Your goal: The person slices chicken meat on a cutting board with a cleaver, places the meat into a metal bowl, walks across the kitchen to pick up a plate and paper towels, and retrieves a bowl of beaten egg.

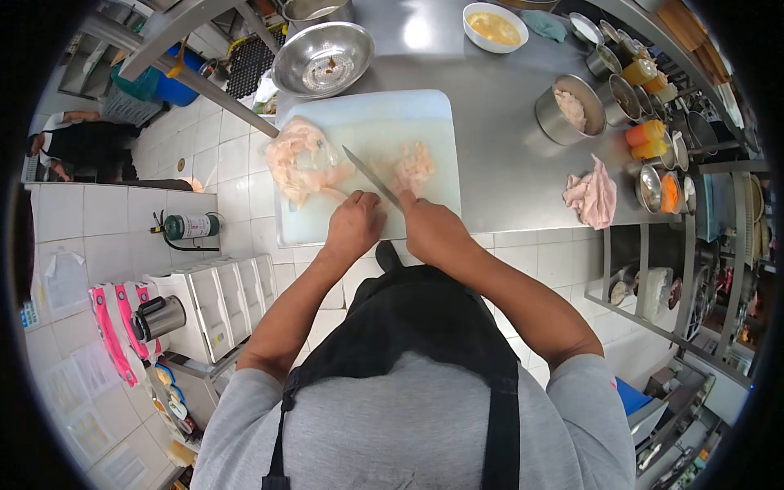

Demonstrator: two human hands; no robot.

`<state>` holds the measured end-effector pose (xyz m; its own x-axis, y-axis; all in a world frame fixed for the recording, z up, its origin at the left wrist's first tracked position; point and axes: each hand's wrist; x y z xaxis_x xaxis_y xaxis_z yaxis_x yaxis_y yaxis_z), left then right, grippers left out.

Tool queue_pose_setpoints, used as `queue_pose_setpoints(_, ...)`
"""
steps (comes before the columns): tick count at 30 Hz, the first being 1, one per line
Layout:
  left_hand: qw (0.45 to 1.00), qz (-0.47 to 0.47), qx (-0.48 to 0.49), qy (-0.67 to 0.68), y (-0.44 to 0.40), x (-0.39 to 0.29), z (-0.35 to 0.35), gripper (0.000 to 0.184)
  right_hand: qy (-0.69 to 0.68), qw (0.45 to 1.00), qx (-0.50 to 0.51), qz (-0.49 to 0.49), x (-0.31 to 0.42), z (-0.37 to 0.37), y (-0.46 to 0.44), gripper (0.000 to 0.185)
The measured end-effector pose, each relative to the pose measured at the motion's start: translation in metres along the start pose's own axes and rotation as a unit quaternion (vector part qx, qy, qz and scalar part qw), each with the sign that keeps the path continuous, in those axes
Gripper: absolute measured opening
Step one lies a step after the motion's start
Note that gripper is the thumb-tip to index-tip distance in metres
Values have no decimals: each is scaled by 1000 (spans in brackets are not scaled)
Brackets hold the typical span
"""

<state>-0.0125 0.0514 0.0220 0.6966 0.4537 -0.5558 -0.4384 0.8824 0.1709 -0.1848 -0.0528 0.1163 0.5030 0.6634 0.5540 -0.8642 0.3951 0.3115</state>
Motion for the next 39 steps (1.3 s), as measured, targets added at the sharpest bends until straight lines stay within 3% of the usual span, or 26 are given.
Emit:
queue_pose_setpoints(5, 999, -27, 11, 12, -6, -1, -10, 25, 0, 1000, -26, 9, -11, -32, -17, 37)
queue_pose_setpoints(10, 999, -47, 19, 2, -9, -7, -12, 21, -39, 999, -16, 18, -25, -9, -64, 42)
queue_pose_setpoints(16, 995, -34, -38, 81, -22, -15, -34, 19, -63, 983, -163, 56, -64, 4, -40, 45)
queue_pose_setpoints(17, 993, -20, -56, 100, -26, -16, -35, 18, -93, 976, -185, 68, -81, 4, -37, 39)
queue_pose_setpoints(20, 973, 51, -81, 211, -26, -22, -28, 15, -323, 937, -106, -78, -65, 52, -16, 32)
queue_pose_setpoints(21, 960, 78, -83, 255, -26, -24, -24, 14, -342, 931, -104, -74, -68, 56, -12, 30)
queue_pose_setpoints(23, 849, 195, 18, 490, -33, -26, -20, 24, -401, 909, -98, -54, -69, 53, -9, 29)
queue_pose_setpoints(24, 764, 248, 69, 592, -37, -29, -15, 30, -429, 897, -96, -44, -69, 51, -6, 29)
queue_pose_setpoints(27, 498, 285, 177, 800, -50, -38, 9, 51, -452, 888, -68, -44, -59, 45, -7, 27)
queue_pose_setpoints(30, 417, 275, 184, 846, -49, -50, 22, 54, -446, 891, -71, -45, -54, 36, -13, 28)
queue_pose_setpoints(33, 426, 330, 187, 821, -52, -34, 6, 55, -415, 901, -118, -53, -57, 32, -17, 27)
queue_pose_setpoints(36, 567, 319, 183, 737, -49, -22, -6, 56, -390, 908, -132, -73, -68, 37, -15, 25)
queue_pose_setpoints(39, 628, 296, 180, 697, -49, -24, -6, 61, -403, 906, -104, -78, -76, 45, -4, 24)
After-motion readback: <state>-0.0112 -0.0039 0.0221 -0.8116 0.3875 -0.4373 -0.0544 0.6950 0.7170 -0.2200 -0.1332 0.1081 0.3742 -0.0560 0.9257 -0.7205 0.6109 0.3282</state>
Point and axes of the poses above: each hand's wrist, its own y-axis away from the middle knuckle, its own z-axis out of the back of the hand, x = y × z, and after that the axes turned 14 degrees about z, right-handed
